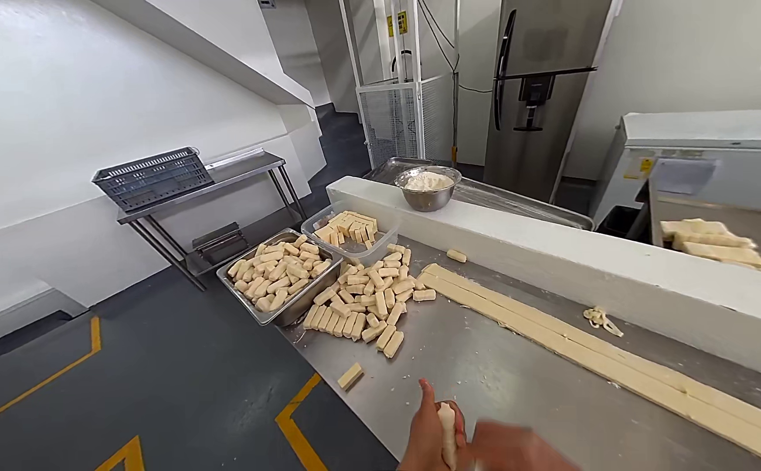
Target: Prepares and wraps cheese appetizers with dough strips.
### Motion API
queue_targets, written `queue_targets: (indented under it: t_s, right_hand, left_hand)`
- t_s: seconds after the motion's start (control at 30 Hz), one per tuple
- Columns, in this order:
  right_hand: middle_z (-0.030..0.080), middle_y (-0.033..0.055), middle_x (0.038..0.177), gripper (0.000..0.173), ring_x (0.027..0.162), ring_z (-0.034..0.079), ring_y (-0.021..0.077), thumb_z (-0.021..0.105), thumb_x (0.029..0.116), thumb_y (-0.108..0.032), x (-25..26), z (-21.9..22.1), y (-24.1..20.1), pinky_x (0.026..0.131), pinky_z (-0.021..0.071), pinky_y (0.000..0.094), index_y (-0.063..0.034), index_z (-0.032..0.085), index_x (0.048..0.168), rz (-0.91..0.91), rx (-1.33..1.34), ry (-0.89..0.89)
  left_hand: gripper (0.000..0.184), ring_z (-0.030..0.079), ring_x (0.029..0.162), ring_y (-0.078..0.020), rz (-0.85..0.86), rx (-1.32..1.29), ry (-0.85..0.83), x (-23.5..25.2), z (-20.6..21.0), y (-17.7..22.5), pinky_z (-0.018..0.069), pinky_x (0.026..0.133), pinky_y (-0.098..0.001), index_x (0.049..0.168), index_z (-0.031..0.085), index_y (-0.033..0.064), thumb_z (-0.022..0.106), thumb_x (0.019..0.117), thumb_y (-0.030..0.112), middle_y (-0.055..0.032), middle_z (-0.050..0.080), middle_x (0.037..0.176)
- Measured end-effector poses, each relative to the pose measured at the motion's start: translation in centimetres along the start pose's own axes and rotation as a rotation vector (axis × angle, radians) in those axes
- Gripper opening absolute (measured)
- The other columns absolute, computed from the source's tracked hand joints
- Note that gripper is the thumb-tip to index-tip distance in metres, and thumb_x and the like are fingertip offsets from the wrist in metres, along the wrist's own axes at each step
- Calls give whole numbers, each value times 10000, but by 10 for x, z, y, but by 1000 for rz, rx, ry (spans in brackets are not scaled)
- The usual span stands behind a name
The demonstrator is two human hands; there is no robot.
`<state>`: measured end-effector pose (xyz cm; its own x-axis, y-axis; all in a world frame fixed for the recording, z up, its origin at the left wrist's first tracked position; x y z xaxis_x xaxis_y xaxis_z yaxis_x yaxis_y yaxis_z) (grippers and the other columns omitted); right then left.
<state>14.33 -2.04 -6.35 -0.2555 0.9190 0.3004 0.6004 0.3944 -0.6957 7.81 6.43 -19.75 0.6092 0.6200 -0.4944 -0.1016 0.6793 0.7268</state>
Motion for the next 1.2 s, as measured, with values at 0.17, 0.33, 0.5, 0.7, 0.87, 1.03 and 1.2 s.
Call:
queue_targets:
  t_s: [0.17, 0.33, 0.5, 0.7, 0.87, 1.03, 1.2]
  right_hand:
    - [608, 212, 1401, 829, 1316, 571, 389, 911, 699, -375, 3, 15, 57, 1121, 371, 633, 26, 613, 1359, -7, -164, 140]
    - [687, 205, 1191, 496, 1152, 651, 346, 876, 691, -170, 3, 32, 58, 1048, 481, 496, 16, 720, 1123, -141, -127, 257]
    - [696, 195, 1209, 675, 1201, 643, 311, 849, 741, -190, 5, 39, 49, 1133, 391, 492, 38, 598, 1324, -197, -102, 266]
    - [724, 224, 1106, 649, 1096, 699, 297, 835, 761, -236, 4, 53, 49, 1084, 474, 368, 71, 603, 1283, -303, -70, 329]
    - [720, 207, 1070, 630, 1003, 711, 286, 859, 702, -174, 16, 97, 80, 940, 560, 371, 73, 629, 1234, -100, 79, 217]
    - [573, 240, 1333, 580, 1136, 637, 272, 575, 922, 12, 98, 99, 156, 976, 539, 414, 78, 380, 1464, 612, 793, 239]
    - [212, 220, 1671, 662, 1484, 383, 264, 333, 1096, -163, 184, 44, 156, 1198, 358, 392, -60, -23, 1644, 368, 1034, 404]
  left_hand:
    - [809, 592, 455, -127, -52, -93, -26, -13, 6, 6, 547, 486, -282, 716, 541, 109, -14, 1046, 596, -18, 586, 537]
    - [829, 657, 563, -129, 50, -99, -9, -16, 7, 7, 568, 554, -273, 832, 614, 71, -5, 1059, 572, -39, 668, 641]
    - [848, 558, 429, -79, 69, -159, -36, -21, 2, 10, 486, 435, -222, 662, 552, 143, -46, 1022, 624, 3, 589, 526]
    - [846, 564, 453, -58, 80, -184, -46, -28, -9, -4, 498, 468, -212, 659, 554, 165, -68, 1021, 610, 30, 591, 536]
    - [856, 585, 502, -81, 34, -176, 95, -17, -51, -22, 518, 506, -239, 806, 582, 106, -57, 1018, 635, 9, 617, 595]
    - [889, 690, 1002, -298, 33, -183, 163, -30, -85, -14, 568, 847, -422, 1567, 119, 6, -99, 996, 652, -240, 615, 1259]
    - [721, 686, 804, -180, -23, -42, 208, -41, -96, -17, 570, 753, -326, 1334, 464, -3, 11, 1091, 504, -88, 684, 960]
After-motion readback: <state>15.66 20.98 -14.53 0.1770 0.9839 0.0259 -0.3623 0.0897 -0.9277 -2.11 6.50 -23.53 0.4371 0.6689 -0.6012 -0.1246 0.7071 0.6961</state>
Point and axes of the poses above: each hand's wrist, its own x-axis towards the middle knuckle, its own z-axis out of the palm, y = z × x, the point moved 7 cm from there along x, towards the middle knuckle
